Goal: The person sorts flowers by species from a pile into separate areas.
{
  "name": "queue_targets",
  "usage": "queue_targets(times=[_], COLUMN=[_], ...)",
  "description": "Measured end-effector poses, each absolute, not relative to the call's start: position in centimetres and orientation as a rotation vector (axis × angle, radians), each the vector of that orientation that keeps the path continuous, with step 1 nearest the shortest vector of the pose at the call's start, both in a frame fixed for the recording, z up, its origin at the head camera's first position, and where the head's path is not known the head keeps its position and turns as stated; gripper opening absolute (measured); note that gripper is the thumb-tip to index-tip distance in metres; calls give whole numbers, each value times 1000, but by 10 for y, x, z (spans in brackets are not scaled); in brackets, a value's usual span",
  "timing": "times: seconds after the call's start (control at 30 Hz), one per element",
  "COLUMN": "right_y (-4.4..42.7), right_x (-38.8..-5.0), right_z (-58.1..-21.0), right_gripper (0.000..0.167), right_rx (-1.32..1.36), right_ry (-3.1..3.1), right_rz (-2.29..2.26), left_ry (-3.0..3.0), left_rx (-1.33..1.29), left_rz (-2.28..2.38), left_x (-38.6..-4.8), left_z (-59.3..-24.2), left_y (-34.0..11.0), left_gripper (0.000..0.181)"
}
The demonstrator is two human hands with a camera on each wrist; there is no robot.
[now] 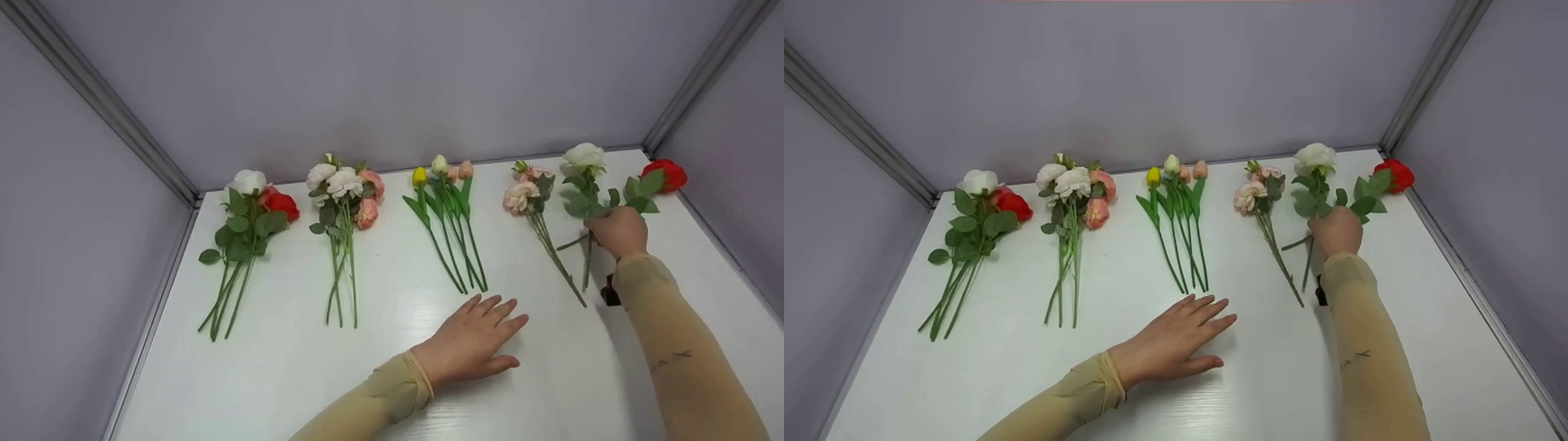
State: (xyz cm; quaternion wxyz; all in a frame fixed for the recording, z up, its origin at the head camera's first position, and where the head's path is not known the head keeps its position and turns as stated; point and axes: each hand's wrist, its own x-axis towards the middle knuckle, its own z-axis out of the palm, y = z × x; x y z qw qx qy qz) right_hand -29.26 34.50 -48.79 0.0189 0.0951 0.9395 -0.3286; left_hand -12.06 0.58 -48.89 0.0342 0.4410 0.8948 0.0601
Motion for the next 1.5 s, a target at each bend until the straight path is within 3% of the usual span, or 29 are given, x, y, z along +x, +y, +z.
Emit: queue_targets(times=[0.27,0.5,0.77,1.03,1.5], right_y=[327,269,183,139,126], right_x=[-285,-269,-236,-222,-218], right_z=[-474,-474,-473,-470,-464], right_gripper=[50,49,47,30,44], right_rx=[306,182,-49,-163,-77], right_ry=[2615,2386,2080,1945,1929], right_rz=[-1503,-1796,-2018,-2069,-2050], left_ry=[2825,2642,2177,1910,1943], left_rx=[1164,640,256,88,86], left_rz=[515,1272,1791,2013,1956], left_x=[-127,-134,-141,-137,-134], left_z=[-484,-484,-493,-502,-501], left_y=[-11,-27,-45,-55,-60], left_gripper=[48,31,40,33,21])
